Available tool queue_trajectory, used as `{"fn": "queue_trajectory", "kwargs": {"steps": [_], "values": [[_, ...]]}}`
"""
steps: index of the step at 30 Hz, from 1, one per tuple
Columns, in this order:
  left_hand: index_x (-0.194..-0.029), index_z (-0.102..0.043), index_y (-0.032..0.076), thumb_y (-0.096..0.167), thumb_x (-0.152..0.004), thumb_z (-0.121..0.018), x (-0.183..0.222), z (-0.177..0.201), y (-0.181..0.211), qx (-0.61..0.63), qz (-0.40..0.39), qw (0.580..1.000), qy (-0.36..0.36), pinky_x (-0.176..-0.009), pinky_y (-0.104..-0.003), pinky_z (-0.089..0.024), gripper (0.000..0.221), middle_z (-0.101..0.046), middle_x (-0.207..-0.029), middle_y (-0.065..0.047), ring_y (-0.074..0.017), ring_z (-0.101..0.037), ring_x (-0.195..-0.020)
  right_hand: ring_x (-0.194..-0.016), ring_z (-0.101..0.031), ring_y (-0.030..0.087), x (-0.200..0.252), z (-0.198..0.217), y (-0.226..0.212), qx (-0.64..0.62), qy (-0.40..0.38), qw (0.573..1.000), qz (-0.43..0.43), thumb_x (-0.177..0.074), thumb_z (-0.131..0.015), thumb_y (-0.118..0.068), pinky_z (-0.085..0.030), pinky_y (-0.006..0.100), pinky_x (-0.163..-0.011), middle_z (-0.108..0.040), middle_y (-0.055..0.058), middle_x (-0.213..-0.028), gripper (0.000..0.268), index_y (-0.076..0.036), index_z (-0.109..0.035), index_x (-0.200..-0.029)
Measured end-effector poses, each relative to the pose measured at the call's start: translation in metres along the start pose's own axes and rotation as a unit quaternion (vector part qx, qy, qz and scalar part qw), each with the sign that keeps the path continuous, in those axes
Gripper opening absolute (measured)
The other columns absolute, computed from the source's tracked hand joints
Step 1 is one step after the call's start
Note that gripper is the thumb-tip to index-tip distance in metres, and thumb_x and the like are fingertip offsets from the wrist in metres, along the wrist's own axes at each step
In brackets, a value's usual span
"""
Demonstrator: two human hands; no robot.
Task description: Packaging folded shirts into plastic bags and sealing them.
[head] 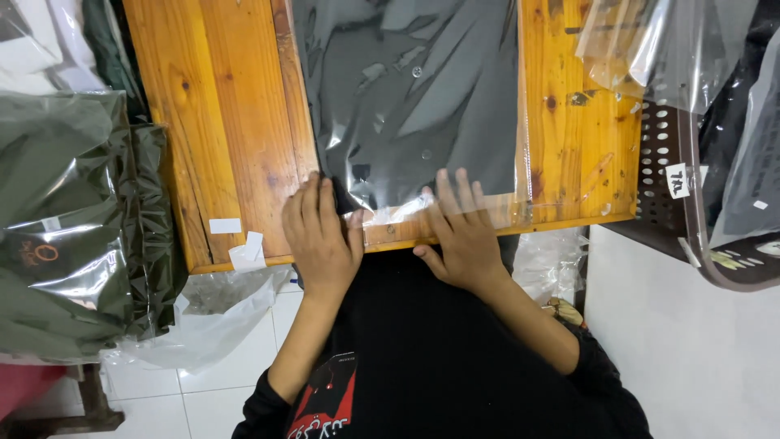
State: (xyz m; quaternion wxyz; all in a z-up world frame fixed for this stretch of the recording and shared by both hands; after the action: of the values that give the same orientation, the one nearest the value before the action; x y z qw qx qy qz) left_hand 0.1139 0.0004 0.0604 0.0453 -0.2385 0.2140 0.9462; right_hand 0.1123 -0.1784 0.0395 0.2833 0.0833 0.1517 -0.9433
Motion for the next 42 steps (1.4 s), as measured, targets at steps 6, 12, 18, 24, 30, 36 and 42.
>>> {"fn": "queue_trajectory", "kwargs": {"steps": [6, 12, 18, 24, 30, 36, 42], "values": [[-0.153, -0.04, -0.009, 0.029, -0.105, -0.06, 0.007, -0.012, -0.011, -0.026, 0.066, 0.993, -0.097, -0.117, -0.068, -0.011, 0.064, -0.038, -0.16, -0.03, -0.0491, -0.032, -0.147, -0.15, -0.02, 0.056, 0.006, 0.0, 0.016, -0.021, -0.019, 0.999, -0.04, -0.103, -0.029, -0.069, -0.016, 0.063, -0.121, -0.036, 0.018, -0.166, 0.07, -0.009, -0.063, -0.115], [-0.154, -0.039, -0.008, 0.033, -0.102, -0.064, 0.015, -0.023, -0.02, -0.032, 0.082, 0.987, -0.131, -0.119, -0.069, -0.004, 0.07, -0.033, -0.163, -0.028, -0.0483, -0.026, -0.151, -0.146, -0.025, 0.062, 0.014, 0.0, 0.032, -0.022, -0.013, 0.999, -0.025, -0.102, -0.037, -0.063, -0.021, 0.067, -0.117, -0.04, 0.014, -0.165, 0.066, -0.011, -0.062, -0.134], [-0.154, -0.039, -0.007, 0.035, -0.102, -0.064, 0.016, -0.023, -0.021, -0.031, 0.073, 0.99, -0.118, -0.12, -0.067, -0.004, 0.071, -0.034, -0.163, -0.027, -0.0471, -0.026, -0.152, -0.143, -0.025, 0.067, 0.003, 0.009, 0.026, -0.025, -0.001, 0.999, -0.021, -0.1, -0.04, -0.064, -0.023, 0.07, -0.115, -0.039, 0.015, -0.165, 0.073, -0.017, -0.051, -0.154], [-0.154, -0.042, -0.005, 0.039, -0.103, -0.061, 0.017, -0.022, -0.022, -0.038, 0.07, 0.991, -0.107, -0.12, -0.067, -0.007, 0.069, -0.035, -0.164, -0.024, -0.0457, -0.028, -0.152, -0.143, -0.02, 0.068, 0.004, 0.004, 0.024, -0.019, 0.0, 0.999, -0.027, -0.096, -0.046, -0.067, -0.02, 0.07, -0.116, -0.037, 0.015, -0.166, 0.078, -0.018, -0.049, -0.156], [-0.152, -0.046, -0.004, 0.038, -0.103, -0.062, 0.017, -0.02, -0.023, -0.026, 0.08, 0.992, -0.096, -0.12, -0.067, -0.008, 0.066, -0.038, -0.163, -0.023, -0.0445, -0.03, -0.151, -0.143, -0.021, 0.067, 0.005, 0.001, 0.024, -0.008, 0.003, 0.999, -0.031, -0.096, -0.048, -0.066, -0.018, 0.068, -0.118, -0.04, 0.016, -0.164, 0.077, -0.018, -0.048, -0.157], [-0.155, -0.043, -0.003, 0.029, -0.095, -0.073, 0.02, -0.019, -0.027, 0.012, 0.087, 0.988, -0.124, -0.122, -0.064, -0.005, 0.074, -0.035, -0.164, -0.023, -0.0441, -0.027, -0.153, -0.144, -0.039, 0.054, 0.019, 0.018, 0.026, -0.007, 0.016, 1.0, 0.016, -0.1, -0.047, -0.06, -0.027, 0.058, -0.12, -0.049, 0.014, -0.159, 0.063, -0.023, -0.058, -0.149], [-0.146, -0.051, -0.006, 0.013, -0.089, -0.076, 0.025, 0.005, -0.044, 0.134, 0.134, 0.974, -0.127, -0.125, -0.056, -0.016, 0.065, -0.039, -0.16, -0.028, -0.0476, -0.032, -0.149, -0.09, -0.075, 0.028, 0.099, 0.037, 0.08, 0.007, 0.208, 0.976, -0.063, -0.089, -0.073, -0.022, -0.058, 0.04, -0.083, -0.079, 0.001, -0.103, 0.018, -0.015, -0.082, -0.103]]}}
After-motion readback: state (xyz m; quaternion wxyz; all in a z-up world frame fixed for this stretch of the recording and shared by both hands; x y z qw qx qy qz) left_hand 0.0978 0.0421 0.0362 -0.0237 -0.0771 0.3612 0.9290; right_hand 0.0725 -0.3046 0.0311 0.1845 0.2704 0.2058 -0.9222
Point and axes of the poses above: each hand's wrist, its own x-axis away from the middle knuckle, its own z-axis out of the back of the hand, y = z × x, the point moved 10 cm from there along -x, towards the middle knuckle
